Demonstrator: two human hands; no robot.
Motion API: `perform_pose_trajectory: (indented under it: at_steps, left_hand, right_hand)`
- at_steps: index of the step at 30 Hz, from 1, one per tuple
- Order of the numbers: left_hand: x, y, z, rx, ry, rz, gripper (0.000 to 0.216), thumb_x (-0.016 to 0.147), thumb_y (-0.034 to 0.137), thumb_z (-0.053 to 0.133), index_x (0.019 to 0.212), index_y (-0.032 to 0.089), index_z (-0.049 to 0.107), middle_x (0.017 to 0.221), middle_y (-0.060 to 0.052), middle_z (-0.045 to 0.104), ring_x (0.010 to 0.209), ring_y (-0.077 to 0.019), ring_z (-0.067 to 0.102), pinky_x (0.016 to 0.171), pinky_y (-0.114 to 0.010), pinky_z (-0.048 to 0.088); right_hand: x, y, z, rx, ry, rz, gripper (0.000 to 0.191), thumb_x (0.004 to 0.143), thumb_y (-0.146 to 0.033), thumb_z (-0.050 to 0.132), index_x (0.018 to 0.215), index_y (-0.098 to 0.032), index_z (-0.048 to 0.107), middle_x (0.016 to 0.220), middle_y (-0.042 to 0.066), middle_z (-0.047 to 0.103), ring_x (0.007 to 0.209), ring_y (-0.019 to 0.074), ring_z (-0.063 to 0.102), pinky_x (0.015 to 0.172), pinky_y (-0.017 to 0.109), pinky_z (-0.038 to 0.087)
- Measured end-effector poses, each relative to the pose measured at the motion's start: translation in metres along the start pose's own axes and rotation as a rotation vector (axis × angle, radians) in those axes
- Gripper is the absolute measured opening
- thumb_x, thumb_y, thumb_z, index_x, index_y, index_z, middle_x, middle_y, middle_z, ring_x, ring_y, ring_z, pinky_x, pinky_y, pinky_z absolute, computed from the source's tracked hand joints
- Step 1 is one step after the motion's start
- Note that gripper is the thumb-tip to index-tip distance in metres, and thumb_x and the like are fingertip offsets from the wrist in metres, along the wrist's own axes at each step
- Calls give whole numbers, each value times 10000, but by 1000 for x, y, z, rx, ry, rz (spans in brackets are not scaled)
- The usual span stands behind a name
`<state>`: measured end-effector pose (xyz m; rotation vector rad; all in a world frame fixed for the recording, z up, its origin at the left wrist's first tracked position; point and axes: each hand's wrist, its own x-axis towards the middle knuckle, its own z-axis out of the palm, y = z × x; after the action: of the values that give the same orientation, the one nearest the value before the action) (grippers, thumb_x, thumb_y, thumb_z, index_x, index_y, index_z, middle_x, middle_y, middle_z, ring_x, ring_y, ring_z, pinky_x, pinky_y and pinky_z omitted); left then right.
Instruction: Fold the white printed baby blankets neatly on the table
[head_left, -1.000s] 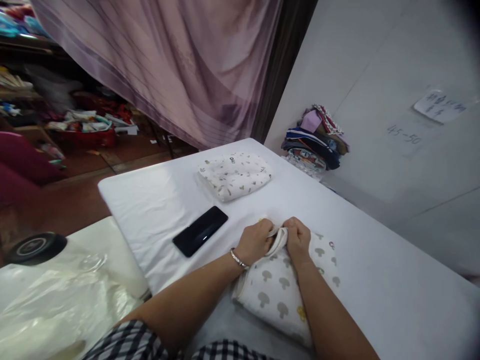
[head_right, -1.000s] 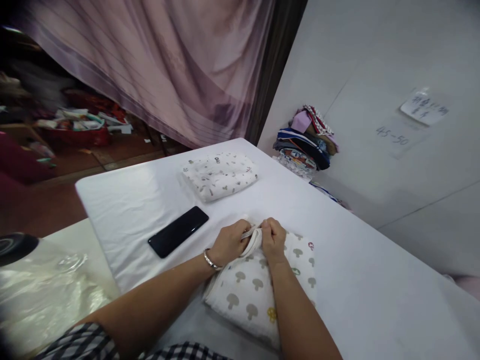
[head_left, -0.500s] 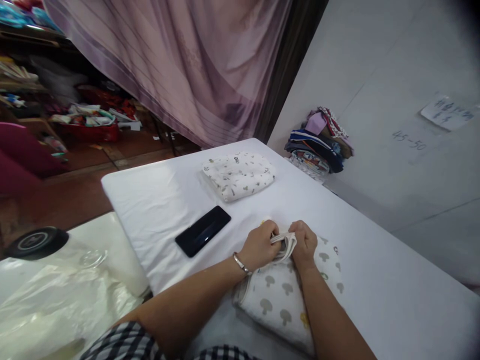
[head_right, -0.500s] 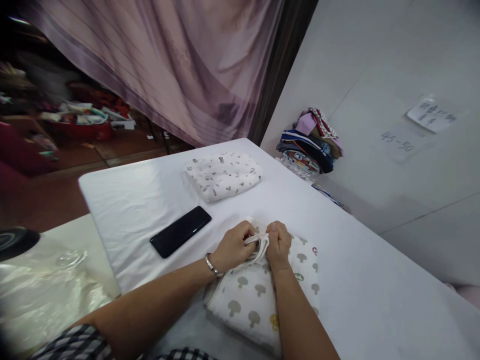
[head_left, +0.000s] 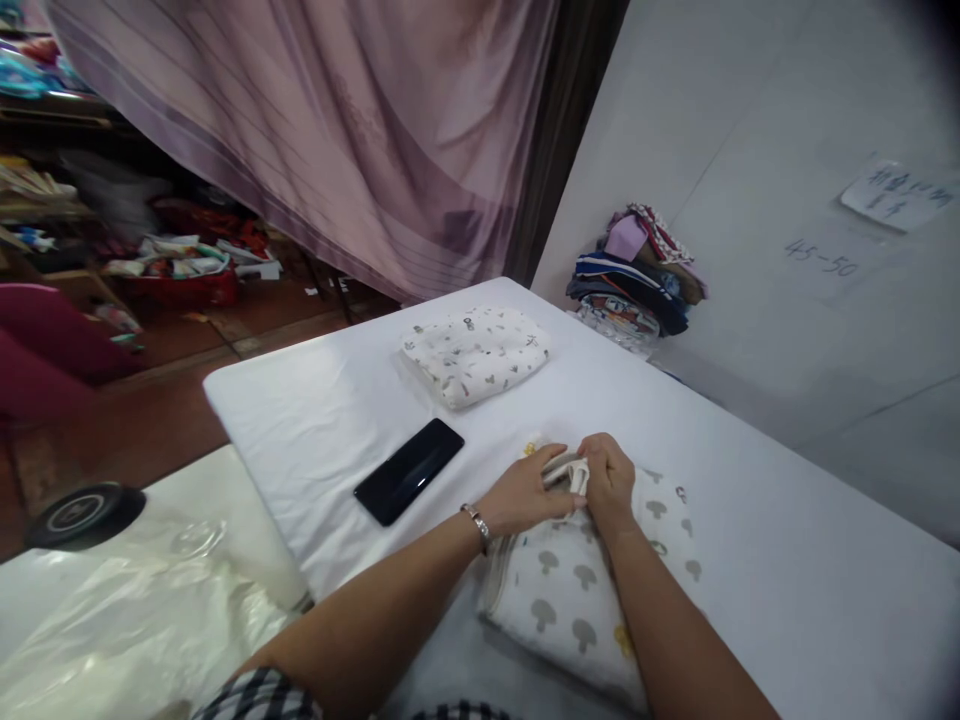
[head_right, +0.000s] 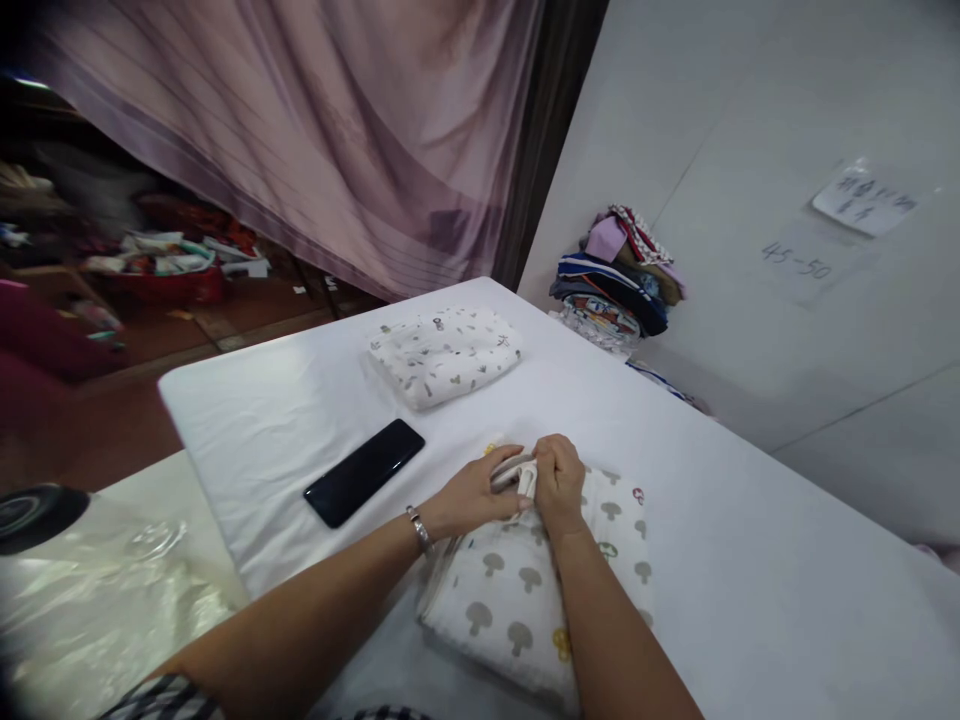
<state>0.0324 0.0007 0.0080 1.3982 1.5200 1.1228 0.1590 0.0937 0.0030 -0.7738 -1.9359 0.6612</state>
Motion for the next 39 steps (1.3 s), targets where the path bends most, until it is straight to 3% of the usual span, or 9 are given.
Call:
perform_pose_trajectory:
  at_steps: [7, 12, 17, 21, 24, 28, 32, 35, 39]
  left_hand:
    - [-6, 3, 5, 248, -14, 102, 848, 600, 538, 721, 1323, 224, 408, 1452, -98, 332, 1311, -285, 338, 1066, -425, 307]
    - [-6, -3, 10, 281, 76, 125, 357, 748, 222, 569, 1104, 246, 582, 1335, -43, 480, 1248, -210, 428, 1025, -347, 376]
    - [-3, -7, 10, 239, 130, 138, 358, 698, 82, 503, 997, 233, 630, 1289, -30, 523, 1246, -185, 430, 1045, -327, 359]
    - [-1, -8, 11, 205, 132, 144, 288, 692, 72, 495, 889, 222, 644, 1115, -34, 628, 1280, -179, 387, 1056, -324, 347]
    - [-1, -8, 12, 190, 135, 145, 277, 664, 53, 491, 835, 217, 634, 1114, -35, 625, 1275, -178, 390, 1053, -313, 347]
    - [0, -9, 12, 172, 146, 140, 341, 648, 45, 491, 907, 211, 638, 1224, -42, 565, 1266, -181, 401, 1053, -310, 341]
    - [3, -11, 11, 130, 153, 150, 321, 690, 66, 500, 929, 214, 655, 1098, -33, 629, 1226, -172, 435, 1028, -300, 359]
    - [5, -11, 11, 100, 155, 133, 216, 726, 105, 518, 845, 209, 665, 1003, -28, 652, 1168, -181, 478, 994, -302, 387]
    - [4, -8, 9, 73, 139, 113, 190, 743, 158, 556, 896, 210, 657, 1047, -27, 629, 1028, -180, 551, 922, -300, 429]
  right_hand:
    - [-2, -1, -3, 49, -21, 3, 336, 932, -322, 344, 665, -195, 504, 658, 0, 481, 629, 143, 467, 593, 280, 367]
    - [-3, -4, -7, 105, -84, -44, 360, 931, -324, 356, 621, -196, 487, 616, -1, 469, 567, 134, 439, 555, 283, 352]
    - [-2, -3, -13, 197, -123, -189, 350, 913, -288, 389, 582, -197, 462, 623, 18, 494, 605, 148, 492, 576, 298, 380]
    - [1, -4, -15, 215, -182, -187, 350, 916, -297, 379, 600, -195, 490, 644, 26, 513, 608, 150, 503, 574, 301, 385]
    - [4, -1, -19, 197, -214, -148, 349, 921, -356, 368, 685, -192, 566, 723, 47, 573, 682, 171, 546, 628, 316, 417]
    - [9, 7, -30, 220, -396, -50, 389, 884, -499, 409, 1019, -204, 624, 928, 73, 644, 846, 213, 594, 734, 339, 462]
    - [13, 9, -42, 164, -580, 4, 564, 778, -541, 571, 1257, -248, 518, 1120, 75, 624, 1019, 256, 564, 866, 384, 450]
    - [14, 5, -45, 32, -608, 13, 632, 700, -431, 689, 1281, -264, 503, 1155, 74, 607, 1068, 266, 536, 930, 426, 408]
    - [15, -2, -43, 65, -582, 106, 370, 708, -225, 612, 1077, -225, 637, 985, 57, 647, 916, 221, 586, 840, 384, 446]
